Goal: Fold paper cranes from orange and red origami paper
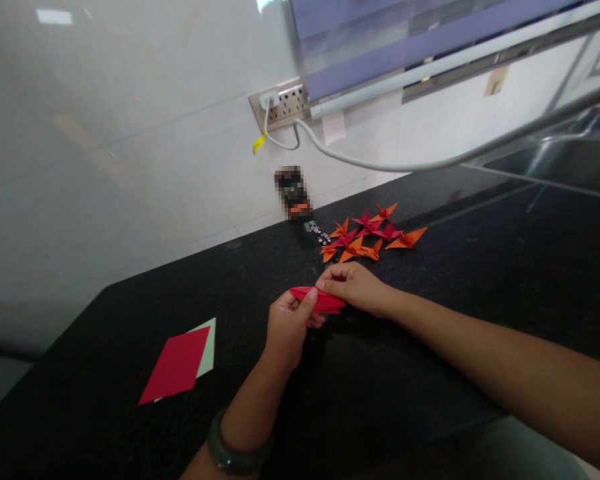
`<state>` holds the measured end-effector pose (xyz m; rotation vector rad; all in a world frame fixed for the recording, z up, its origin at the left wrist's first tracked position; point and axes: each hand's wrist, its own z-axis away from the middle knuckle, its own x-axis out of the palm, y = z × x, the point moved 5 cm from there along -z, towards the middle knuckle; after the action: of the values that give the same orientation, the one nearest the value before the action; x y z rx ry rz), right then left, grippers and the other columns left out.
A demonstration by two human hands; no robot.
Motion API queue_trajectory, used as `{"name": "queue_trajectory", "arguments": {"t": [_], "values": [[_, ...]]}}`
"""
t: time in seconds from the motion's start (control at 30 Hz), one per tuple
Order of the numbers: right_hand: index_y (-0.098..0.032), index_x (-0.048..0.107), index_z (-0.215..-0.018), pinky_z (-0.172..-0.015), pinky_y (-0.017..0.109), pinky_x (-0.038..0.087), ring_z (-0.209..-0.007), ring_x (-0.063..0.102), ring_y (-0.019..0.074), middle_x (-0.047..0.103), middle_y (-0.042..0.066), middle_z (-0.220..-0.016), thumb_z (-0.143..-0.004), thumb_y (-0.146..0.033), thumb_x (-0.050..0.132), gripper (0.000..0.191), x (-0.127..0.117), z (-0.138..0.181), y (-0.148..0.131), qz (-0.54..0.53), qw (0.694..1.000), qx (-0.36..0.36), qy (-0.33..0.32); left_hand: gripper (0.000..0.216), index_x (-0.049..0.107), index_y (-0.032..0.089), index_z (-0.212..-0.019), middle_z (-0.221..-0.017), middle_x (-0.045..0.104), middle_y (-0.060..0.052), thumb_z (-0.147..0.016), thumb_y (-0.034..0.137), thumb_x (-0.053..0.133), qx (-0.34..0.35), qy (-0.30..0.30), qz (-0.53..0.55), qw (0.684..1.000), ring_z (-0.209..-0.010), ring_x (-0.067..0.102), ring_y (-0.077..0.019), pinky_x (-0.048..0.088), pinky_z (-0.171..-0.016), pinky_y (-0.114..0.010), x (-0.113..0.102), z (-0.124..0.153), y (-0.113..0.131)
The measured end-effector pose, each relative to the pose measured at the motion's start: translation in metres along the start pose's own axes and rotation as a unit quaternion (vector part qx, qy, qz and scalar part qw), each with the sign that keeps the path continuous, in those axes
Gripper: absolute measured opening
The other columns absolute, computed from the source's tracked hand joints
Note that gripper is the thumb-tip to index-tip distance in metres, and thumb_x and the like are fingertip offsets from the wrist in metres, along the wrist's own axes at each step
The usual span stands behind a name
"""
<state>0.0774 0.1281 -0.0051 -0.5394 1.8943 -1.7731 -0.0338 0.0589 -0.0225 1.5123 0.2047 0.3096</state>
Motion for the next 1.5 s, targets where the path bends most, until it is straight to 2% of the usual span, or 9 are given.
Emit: {"name": "queue_trajectory", "arguments": {"t": [0.2,0.33,0.47,0.63,0.83,0.97,1.17,1.37,1.5], "values": [[-0.012,0.058,-0.072,-0.046,0.018,0.033,-0.049,0.042,0.0063,0.049,-0.004,-0.054,-0.071,-0.026,0.057,0.014,0.005,0.003,-0.004,0.02,0.999,-0.021,-0.031,0.026,0.062,0.01,-0.076,-0.054,0.064,-0.002,-0.067,0.035,0.065,-0.023,0.047,0.023,0.998,-0.044,0.059,-0.0107,0.045,-0.042,-0.018,-0.001,0.0,0.001],[-0.012,0.059,-0.075,-0.047,0.018,0.033,-0.048,0.041,0.0062,0.048,-0.005,-0.053,-0.068,-0.012,0.054,0.008,0.005,0.003,-0.003,0.091,0.995,-0.043,-0.014,0.025,0.064,0.009,-0.075,-0.054,0.065,-0.003,-0.068,0.033,0.063,-0.027,0.057,0.016,0.998,-0.046,0.06,-0.0119,0.047,-0.043,-0.019,0.0,0.001,0.003],[-0.012,0.061,-0.076,-0.05,0.019,0.034,-0.052,0.044,0.0077,0.052,-0.003,-0.058,-0.069,-0.014,0.054,0.009,0.004,0.004,-0.005,0.171,0.982,-0.087,0.003,0.024,0.065,0.009,-0.074,-0.053,0.065,-0.004,-0.069,0.032,0.062,-0.021,0.052,-0.003,0.998,-0.047,0.061,-0.0124,0.048,-0.045,-0.02,0.0,0.001,0.004],[-0.013,0.063,-0.08,-0.052,0.019,0.035,-0.055,0.046,0.0083,0.056,-0.001,-0.062,-0.07,-0.012,0.052,0.014,0.005,0.006,-0.011,0.235,0.965,-0.117,-0.012,0.022,0.066,0.009,-0.072,-0.052,0.065,-0.004,-0.069,0.031,0.062,-0.019,0.062,-0.01,0.998,-0.045,0.06,-0.0116,0.047,-0.044,-0.02,-0.002,0.001,0.005],[-0.012,0.06,-0.084,-0.052,0.019,0.036,-0.055,0.046,0.0083,0.055,-0.001,-0.065,-0.07,-0.011,0.053,0.017,0.006,0.004,-0.007,0.193,0.975,-0.105,-0.03,0.024,0.067,0.009,-0.076,-0.057,0.067,-0.005,-0.07,0.032,0.061,-0.009,0.053,-0.003,0.999,-0.047,0.06,-0.0117,0.047,-0.044,-0.02,-0.002,0.0,0.004],[-0.012,0.06,-0.077,-0.051,0.02,0.035,-0.054,0.043,0.0084,0.052,-0.002,-0.06,-0.073,-0.017,0.054,0.009,0.005,0.002,-0.002,0.179,0.98,-0.09,-0.012,0.025,0.066,0.009,-0.075,-0.055,0.066,-0.004,-0.07,0.033,0.062,-0.011,0.046,0.004,0.999,-0.047,0.061,-0.0117,0.047,-0.045,-0.019,-0.002,0.0,0.003],[-0.013,0.059,-0.069,-0.051,0.02,0.035,-0.053,0.044,0.0084,0.053,-0.002,-0.059,-0.072,-0.014,0.052,0.007,0.004,0.003,0.0,0.156,0.985,-0.077,0.0,0.024,0.065,0.009,-0.074,-0.054,0.065,-0.004,-0.071,0.032,0.061,-0.007,0.034,0.005,0.999,-0.047,0.061,-0.0115,0.047,-0.045,-0.019,0.0,0.0,0.003],[-0.013,0.058,-0.065,-0.051,0.02,0.035,-0.054,0.046,0.0091,0.054,-0.001,-0.059,-0.073,-0.013,0.05,0.011,0.004,0.004,-0.003,0.199,0.974,-0.107,0.008,0.023,0.064,0.009,-0.072,-0.053,0.065,-0.004,-0.071,0.032,0.061,-0.012,0.032,-0.003,0.999,-0.045,0.06,-0.0115,0.047,-0.044,-0.019,0.001,0.001,0.004],[-0.013,0.062,-0.073,-0.061,0.022,0.04,-0.064,0.053,0.0116,0.061,0.002,-0.069,-0.071,-0.006,0.046,0.017,0.005,0.004,-0.007,0.247,0.958,-0.142,0.005,0.022,0.063,0.009,-0.073,-0.052,0.064,-0.003,-0.071,0.03,0.061,-0.01,0.053,-0.01,0.998,-0.044,0.06,-0.0115,0.047,-0.043,-0.018,-0.001,0.001,0.004]]}}
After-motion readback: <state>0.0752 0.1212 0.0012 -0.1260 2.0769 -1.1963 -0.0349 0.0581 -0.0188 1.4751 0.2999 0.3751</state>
